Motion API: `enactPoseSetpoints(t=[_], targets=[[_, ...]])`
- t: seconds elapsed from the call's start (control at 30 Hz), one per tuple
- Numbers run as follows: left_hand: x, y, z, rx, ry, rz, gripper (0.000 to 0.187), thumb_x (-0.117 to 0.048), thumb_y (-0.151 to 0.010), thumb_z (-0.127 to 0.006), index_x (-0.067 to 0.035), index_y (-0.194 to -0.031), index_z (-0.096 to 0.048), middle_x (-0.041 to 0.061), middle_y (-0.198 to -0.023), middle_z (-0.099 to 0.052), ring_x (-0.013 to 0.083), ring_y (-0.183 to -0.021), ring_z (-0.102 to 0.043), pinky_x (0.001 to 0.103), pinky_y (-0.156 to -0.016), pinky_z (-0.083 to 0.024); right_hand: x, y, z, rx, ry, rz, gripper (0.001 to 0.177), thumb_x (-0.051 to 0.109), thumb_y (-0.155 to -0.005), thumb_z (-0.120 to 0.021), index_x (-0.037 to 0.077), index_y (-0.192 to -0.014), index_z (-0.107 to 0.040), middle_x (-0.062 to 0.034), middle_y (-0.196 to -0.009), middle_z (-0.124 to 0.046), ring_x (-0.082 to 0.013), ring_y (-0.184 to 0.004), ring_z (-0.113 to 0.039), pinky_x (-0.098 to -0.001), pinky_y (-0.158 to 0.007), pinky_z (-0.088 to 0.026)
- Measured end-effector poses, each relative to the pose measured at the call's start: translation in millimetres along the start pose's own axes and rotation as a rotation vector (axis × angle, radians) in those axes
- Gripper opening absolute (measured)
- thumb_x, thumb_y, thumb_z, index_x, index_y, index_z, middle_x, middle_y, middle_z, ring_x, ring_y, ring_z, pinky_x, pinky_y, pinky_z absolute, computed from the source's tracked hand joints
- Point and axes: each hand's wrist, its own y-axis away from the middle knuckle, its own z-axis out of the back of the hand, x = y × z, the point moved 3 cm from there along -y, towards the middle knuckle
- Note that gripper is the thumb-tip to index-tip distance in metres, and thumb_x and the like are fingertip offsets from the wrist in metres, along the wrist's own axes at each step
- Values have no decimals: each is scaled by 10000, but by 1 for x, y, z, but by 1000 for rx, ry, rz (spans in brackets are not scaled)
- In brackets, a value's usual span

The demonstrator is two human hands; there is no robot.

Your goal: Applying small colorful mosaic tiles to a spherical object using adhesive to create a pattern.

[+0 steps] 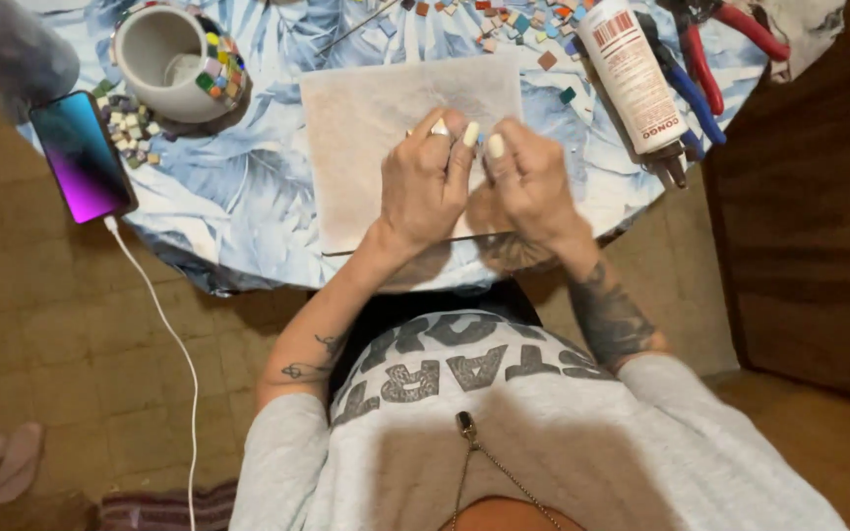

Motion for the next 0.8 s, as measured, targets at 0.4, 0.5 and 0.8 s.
enactPoseSetpoints(t=[0.4, 0.5, 0.8], targets=[[-8, 28, 25, -109, 44, 18, 138, -172, -873, -400, -99, -874, -517, 43, -720, -475, 252, -596, -539, 316, -529, -463, 18, 5, -18, -7, -215, 66, 309, 198, -910, -397, 111, -618, -449, 7, -498, -408, -169, -461, -396, -255, -503, -379], [-7, 31, 28, -126, 163, 16, 134, -108, -834, -478, -79, -923, -574, 33, -824, -547, 207, -627, -575, 279, -571, -481, 23, 5, -18, 14, -251, 54, 320, 186, -918, -397, 90, -618, -453, -17, -477, -402, -162, -456, -383, -259, -491, -373], [9, 43, 21, -189, 232, 40, 181, -100, -765, -607, -109, -944, -629, 15, -823, -594, 135, -555, -563, 232, -479, -457, 19, 6, -22, 73, -283, 3, 330, 170, -907, -410, 96, -586, -440, 1, -446, -406, -124, -442, -360, -238, -474, -359]])
